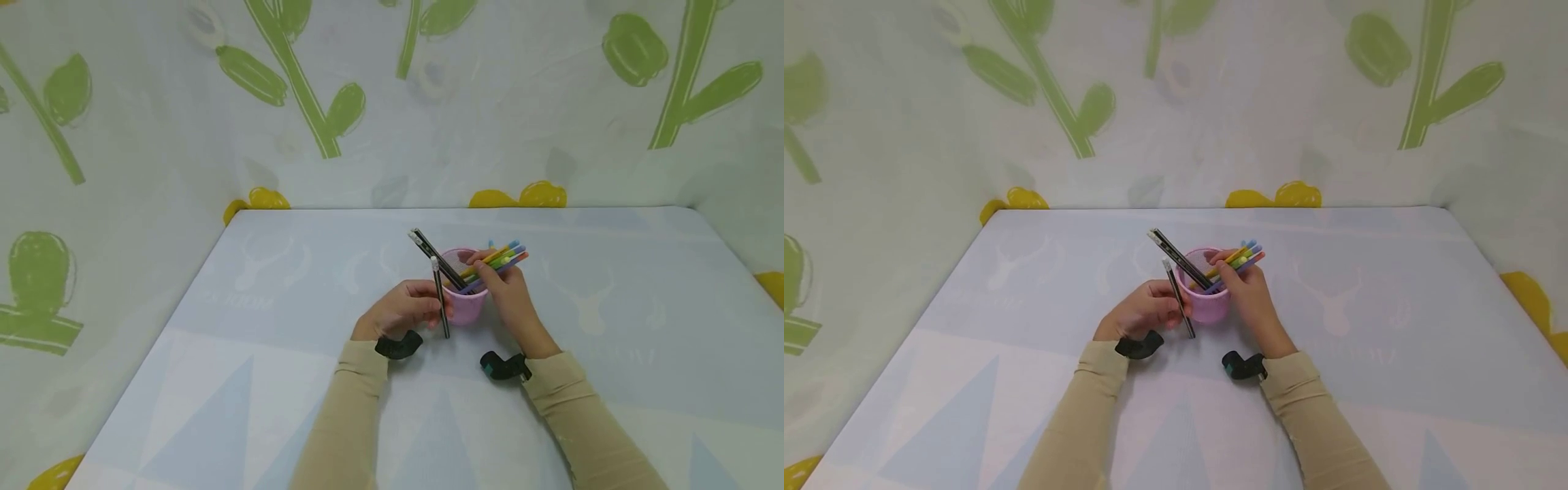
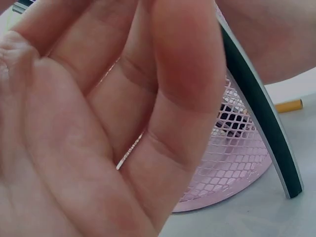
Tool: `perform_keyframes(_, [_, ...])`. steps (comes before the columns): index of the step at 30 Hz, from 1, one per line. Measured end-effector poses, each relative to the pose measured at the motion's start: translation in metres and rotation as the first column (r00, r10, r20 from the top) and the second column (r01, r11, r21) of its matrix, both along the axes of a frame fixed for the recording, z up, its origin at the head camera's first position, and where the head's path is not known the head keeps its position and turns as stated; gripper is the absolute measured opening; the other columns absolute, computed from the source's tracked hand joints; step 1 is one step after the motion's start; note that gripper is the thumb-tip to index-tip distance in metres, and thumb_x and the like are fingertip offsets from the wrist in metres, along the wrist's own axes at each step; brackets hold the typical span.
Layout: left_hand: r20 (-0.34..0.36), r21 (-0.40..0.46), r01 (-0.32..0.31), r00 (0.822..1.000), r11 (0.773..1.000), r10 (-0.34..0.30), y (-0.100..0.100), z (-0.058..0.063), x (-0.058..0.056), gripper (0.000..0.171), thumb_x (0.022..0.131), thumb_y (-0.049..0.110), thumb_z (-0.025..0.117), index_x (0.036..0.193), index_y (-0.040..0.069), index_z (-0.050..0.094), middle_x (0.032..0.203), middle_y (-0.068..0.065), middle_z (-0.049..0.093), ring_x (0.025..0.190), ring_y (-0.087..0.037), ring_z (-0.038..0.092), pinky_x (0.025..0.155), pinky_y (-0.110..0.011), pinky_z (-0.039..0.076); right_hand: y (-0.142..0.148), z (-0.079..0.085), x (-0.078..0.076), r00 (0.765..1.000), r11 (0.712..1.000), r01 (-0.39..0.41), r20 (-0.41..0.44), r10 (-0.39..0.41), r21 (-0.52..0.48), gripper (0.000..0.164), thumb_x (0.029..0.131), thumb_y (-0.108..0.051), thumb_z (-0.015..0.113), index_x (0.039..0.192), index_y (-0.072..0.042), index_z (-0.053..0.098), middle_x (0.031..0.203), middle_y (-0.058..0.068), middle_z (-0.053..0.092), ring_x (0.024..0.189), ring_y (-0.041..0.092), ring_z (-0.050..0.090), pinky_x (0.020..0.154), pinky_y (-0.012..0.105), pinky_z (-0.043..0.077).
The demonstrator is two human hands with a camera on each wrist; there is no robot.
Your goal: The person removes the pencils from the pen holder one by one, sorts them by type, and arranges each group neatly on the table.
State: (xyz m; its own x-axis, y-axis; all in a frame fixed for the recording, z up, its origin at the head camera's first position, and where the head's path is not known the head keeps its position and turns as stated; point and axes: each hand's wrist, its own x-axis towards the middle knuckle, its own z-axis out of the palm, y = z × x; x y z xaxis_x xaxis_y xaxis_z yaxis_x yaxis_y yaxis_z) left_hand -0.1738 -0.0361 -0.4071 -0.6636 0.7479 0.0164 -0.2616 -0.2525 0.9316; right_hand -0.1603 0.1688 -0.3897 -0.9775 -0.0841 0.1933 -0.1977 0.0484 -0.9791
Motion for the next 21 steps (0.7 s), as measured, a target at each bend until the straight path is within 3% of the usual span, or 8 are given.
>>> perform_keyframes(5, [-0.004,0.069,-0.031,1.000,0.997,0.031,0.001,0.001,-0.004,0.010,0.085,0.005,0.057,0.093,0.006,0.063,0.085,-0.009,0.064,0.061,-0.017,0.053,0.058,-0.026,0.046,0.000,0.003,-0.004,1.000,1.000,0.001,-0.028,-0.001,-0.005,0.024,0.094,-0.023,0.045,0.102,-0.001,0.051,0.120,0.011,0.054,0.117,0.018,0.044,0.101,0.037,0.028])
perform_keyframes(9, [0.030,0.140,-0.068,0.997,0.988,0.064,-0.001,0.000,-0.004,0.013,0.083,0.015,0.062,0.094,0.007,0.061,0.085,-0.007,0.064,0.062,-0.016,0.054,0.058,-0.025,0.047,-0.001,0.002,-0.003,1.000,1.000,0.015,0.001,-0.015,0.007,0.023,0.094,-0.021,0.045,0.103,0.000,0.051,0.121,0.013,0.053,0.117,0.019,0.043,0.100,0.038,0.029])
perform_keyframes(13, [0.073,0.234,-0.157,0.987,0.959,0.143,-0.001,-0.002,-0.005,0.011,0.089,0.015,0.054,0.095,0.007,0.059,0.082,-0.006,0.064,0.056,-0.012,0.053,0.053,-0.021,0.045,-0.001,0.002,-0.001,1.000,1.000,0.012,0.002,-0.012,0.012,0.026,0.094,-0.026,0.046,0.102,-0.002,0.051,0.120,0.010,0.054,0.117,0.017,0.043,0.100,0.038,0.029])
perform_keyframes(17, [0.088,0.294,-0.254,0.967,0.921,0.238,0.000,0.000,-0.012,0.015,0.088,0.020,0.056,0.096,0.007,0.057,0.080,-0.006,0.062,0.053,-0.010,0.049,0.050,-0.020,0.042,0.000,0.004,-0.003,1.000,1.000,0.000,-0.031,0.001,0.010,0.029,0.093,-0.033,0.046,0.101,-0.005,0.051,0.119,0.007,0.055,0.117,0.016,0.044,0.100,0.037,0.029])
perform_keyframes(21, [0.088,0.292,-0.286,0.958,0.913,0.272,0.001,-0.001,-0.013,0.017,0.087,0.022,0.057,0.096,0.008,0.055,0.080,-0.006,0.060,0.054,-0.011,0.047,0.052,-0.022,0.042,0.002,0.004,-0.003,1.000,1.000,0.009,-0.009,-0.009,0.026,0.030,0.092,-0.034,0.046,0.101,-0.006,0.052,0.120,0.006,0.055,0.117,0.015,0.043,0.101,0.038,0.028])
